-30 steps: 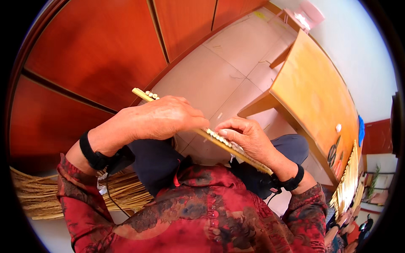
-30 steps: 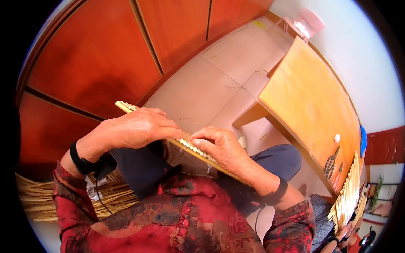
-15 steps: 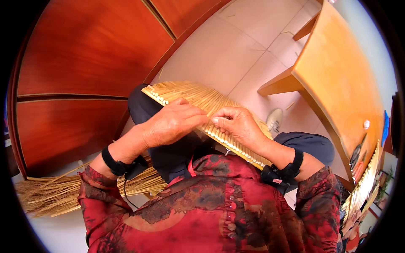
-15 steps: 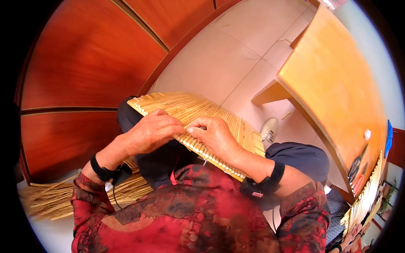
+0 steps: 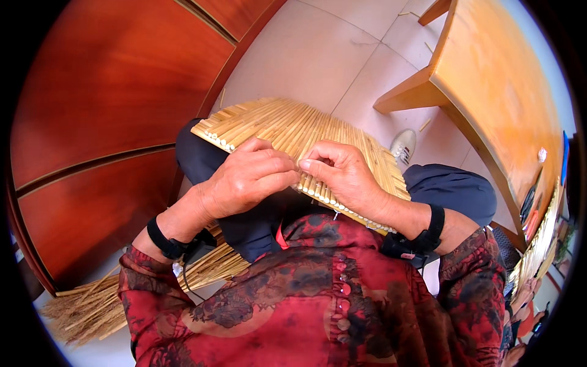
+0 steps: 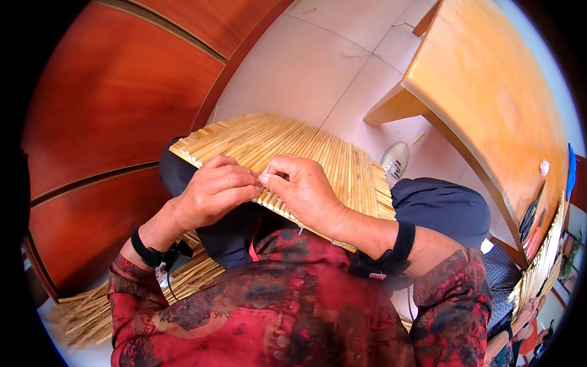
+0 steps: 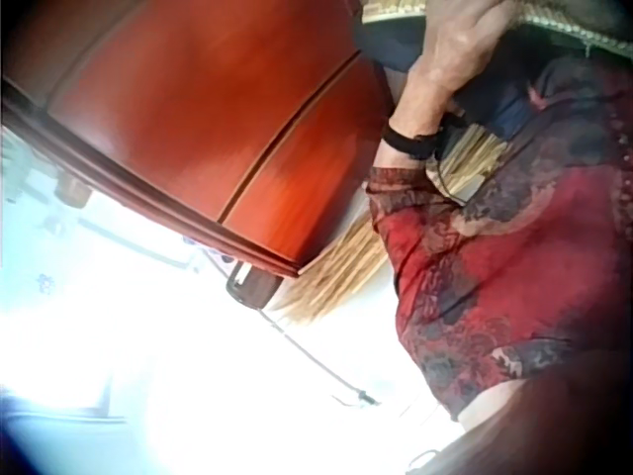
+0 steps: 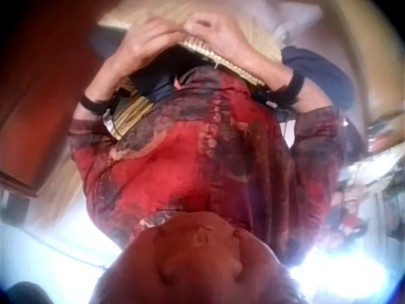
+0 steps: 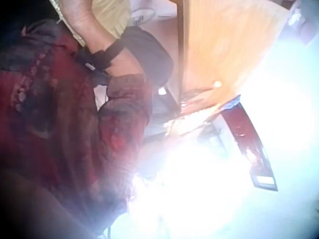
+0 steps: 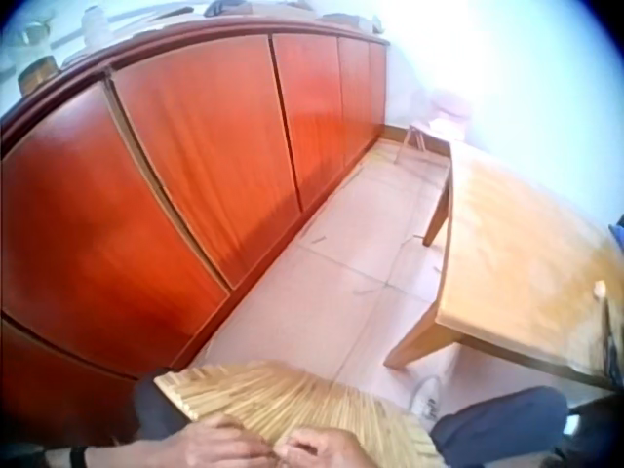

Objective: The person weaves a bamboo mat by hand using a needle and thread, pulling the thread through the reeds to bind them together.

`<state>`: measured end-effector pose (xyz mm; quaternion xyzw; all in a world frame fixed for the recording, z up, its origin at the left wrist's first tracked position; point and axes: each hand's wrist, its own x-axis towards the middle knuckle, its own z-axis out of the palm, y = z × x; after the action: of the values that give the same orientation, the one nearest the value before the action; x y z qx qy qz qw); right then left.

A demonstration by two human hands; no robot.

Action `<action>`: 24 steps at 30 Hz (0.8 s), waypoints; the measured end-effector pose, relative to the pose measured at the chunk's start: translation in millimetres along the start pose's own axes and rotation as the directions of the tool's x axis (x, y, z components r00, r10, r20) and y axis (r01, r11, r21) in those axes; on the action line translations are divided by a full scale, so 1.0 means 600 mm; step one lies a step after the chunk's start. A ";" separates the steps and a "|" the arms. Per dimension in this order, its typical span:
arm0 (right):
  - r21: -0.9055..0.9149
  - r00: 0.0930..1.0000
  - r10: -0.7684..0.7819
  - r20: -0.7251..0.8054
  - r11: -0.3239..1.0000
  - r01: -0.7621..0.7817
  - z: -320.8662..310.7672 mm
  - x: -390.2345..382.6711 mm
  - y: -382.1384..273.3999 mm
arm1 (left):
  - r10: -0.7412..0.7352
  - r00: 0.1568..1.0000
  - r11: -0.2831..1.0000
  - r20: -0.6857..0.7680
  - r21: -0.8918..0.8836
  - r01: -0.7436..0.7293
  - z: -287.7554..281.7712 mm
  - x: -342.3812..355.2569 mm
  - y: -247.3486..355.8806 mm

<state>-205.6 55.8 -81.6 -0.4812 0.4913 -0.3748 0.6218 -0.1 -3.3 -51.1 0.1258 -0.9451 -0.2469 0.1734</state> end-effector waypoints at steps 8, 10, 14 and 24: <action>0.198 0.990 0.112 -0.090 0.976 -0.092 -0.011 0.003 -0.005 | 0.021 1.000 1.000 0.011 -0.024 -0.020 -0.005 0.007 -0.009; 0.251 0.960 0.053 -0.276 0.968 0.018 -0.069 0.026 -0.044 | 0.053 0.996 0.998 0.066 -0.045 -0.050 -0.001 0.010 -0.009; 0.314 0.950 -0.119 -0.289 0.925 0.212 -0.097 0.050 -0.131 | 0.010 0.999 0.999 0.040 0.034 -0.011 -0.004 -0.004 -0.018; -0.255 0.939 -0.215 -0.270 0.956 0.146 -0.289 0.068 -0.269 | -0.096 0.995 0.995 -0.004 0.013 0.096 0.004 -0.021 -0.016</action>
<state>-363.6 -63.8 55.0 -0.5324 0.5722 -0.4381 0.4441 11.7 -6.5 -61.3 0.1725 -0.9392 -0.2487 0.1620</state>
